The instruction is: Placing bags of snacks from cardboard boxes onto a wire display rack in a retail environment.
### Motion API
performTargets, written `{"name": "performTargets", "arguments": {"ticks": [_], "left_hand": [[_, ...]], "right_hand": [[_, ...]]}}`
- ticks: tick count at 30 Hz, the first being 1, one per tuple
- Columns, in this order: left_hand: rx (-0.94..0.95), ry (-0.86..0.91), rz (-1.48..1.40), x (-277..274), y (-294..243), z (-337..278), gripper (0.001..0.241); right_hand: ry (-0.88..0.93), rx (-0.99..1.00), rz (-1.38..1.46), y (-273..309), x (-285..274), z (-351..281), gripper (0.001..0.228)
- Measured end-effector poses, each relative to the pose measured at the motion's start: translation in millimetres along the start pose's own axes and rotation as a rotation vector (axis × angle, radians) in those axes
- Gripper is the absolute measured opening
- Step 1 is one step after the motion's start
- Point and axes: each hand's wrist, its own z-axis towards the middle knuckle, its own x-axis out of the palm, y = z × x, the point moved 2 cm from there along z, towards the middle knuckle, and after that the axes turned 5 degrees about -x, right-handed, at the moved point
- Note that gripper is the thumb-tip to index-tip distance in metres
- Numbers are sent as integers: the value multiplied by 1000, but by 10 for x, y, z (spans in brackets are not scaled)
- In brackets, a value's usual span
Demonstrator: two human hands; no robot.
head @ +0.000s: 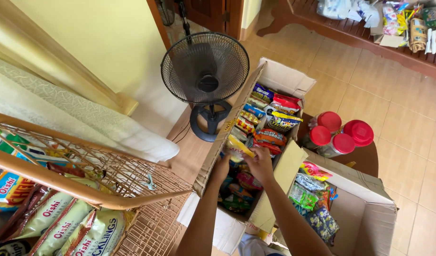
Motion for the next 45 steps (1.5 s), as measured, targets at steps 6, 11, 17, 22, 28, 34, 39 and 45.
{"name": "performTargets", "arguments": {"ticks": [6, 11, 17, 22, 28, 34, 39, 45], "left_hand": [[272, 98, -111, -108, -674, -526, 71], [40, 311, -263, -30, -898, -789, 46], [95, 238, -255, 14, -1091, -999, 40], [82, 171, -325, -77, -1119, -1102, 41], [175, 129, -274, -253, -1228, -1304, 36], [177, -103, -245, -345, -1017, -1492, 39], [140, -236, -415, -707, -990, -1899, 38], [189, -436, -278, -1329, -771, -2430, 47]], "right_hand": [[158, 449, 1203, 1, -334, -117, 28], [173, 527, 1253, 367, -544, -153, 25], [95, 469, 1268, 416, -547, -240, 27], [30, 362, 1081, 401, -535, -361, 30], [62, 185, 1006, 642, -603, -477, 31], [71, 195, 983, 705, -377, -667, 37], [152, 169, 1027, 1272, -379, -1012, 38], [270, 198, 1022, 1672, -106, -1569, 39]]}}
